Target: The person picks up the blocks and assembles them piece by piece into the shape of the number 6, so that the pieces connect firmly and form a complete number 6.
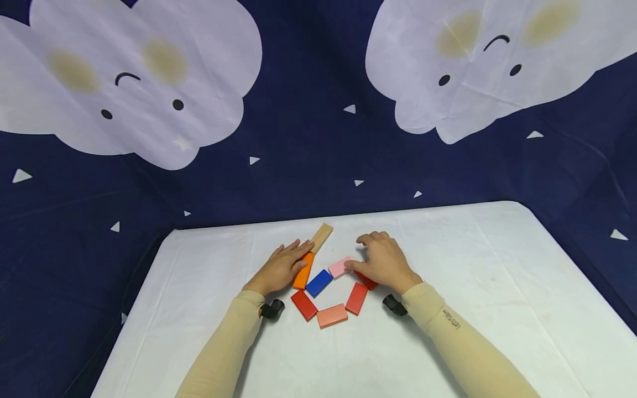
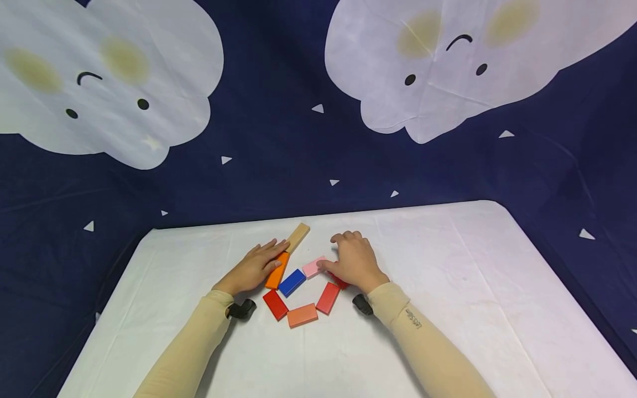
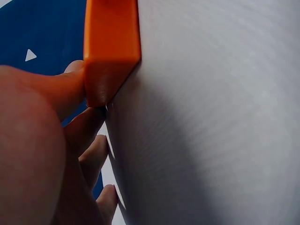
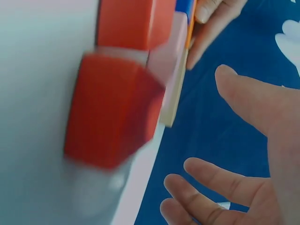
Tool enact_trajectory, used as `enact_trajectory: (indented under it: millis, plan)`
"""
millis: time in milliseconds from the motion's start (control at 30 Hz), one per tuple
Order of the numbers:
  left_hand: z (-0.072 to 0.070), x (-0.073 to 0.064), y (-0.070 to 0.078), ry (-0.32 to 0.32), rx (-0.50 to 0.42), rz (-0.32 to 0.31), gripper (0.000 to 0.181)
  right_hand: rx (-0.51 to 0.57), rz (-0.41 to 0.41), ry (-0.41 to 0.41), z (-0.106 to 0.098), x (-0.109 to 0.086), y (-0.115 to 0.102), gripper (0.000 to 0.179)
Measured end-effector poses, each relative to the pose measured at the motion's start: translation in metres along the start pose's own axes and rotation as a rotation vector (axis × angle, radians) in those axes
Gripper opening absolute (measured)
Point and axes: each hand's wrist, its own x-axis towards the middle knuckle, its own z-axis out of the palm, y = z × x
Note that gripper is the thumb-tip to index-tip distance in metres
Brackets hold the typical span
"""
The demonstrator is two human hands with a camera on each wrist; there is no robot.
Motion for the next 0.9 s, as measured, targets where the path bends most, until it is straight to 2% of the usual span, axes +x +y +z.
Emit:
enact_trajectory:
  millis: [200,433,767,900]
  plan:
    - [-0.001,0.000,0.000,0.000,-0.002,0.004,0.053,0.042,0.023,0.043,-0.011,-0.004,0.017,0.051]
    - [-0.001,0.001,0.000,0.002,-0.001,0.009,0.053,0.084,0.027,0.068,-0.020,-0.015,0.034,0.047]
    - [-0.002,-0.001,-0.003,0.001,-0.015,0.014,0.053,0.093,0.063,0.086,-0.033,-0.038,0.063,0.044]
    - [-0.004,-0.006,-0.005,0.010,-0.033,0.011,0.053,0.090,0.066,0.112,-0.039,-0.050,0.076,0.043]
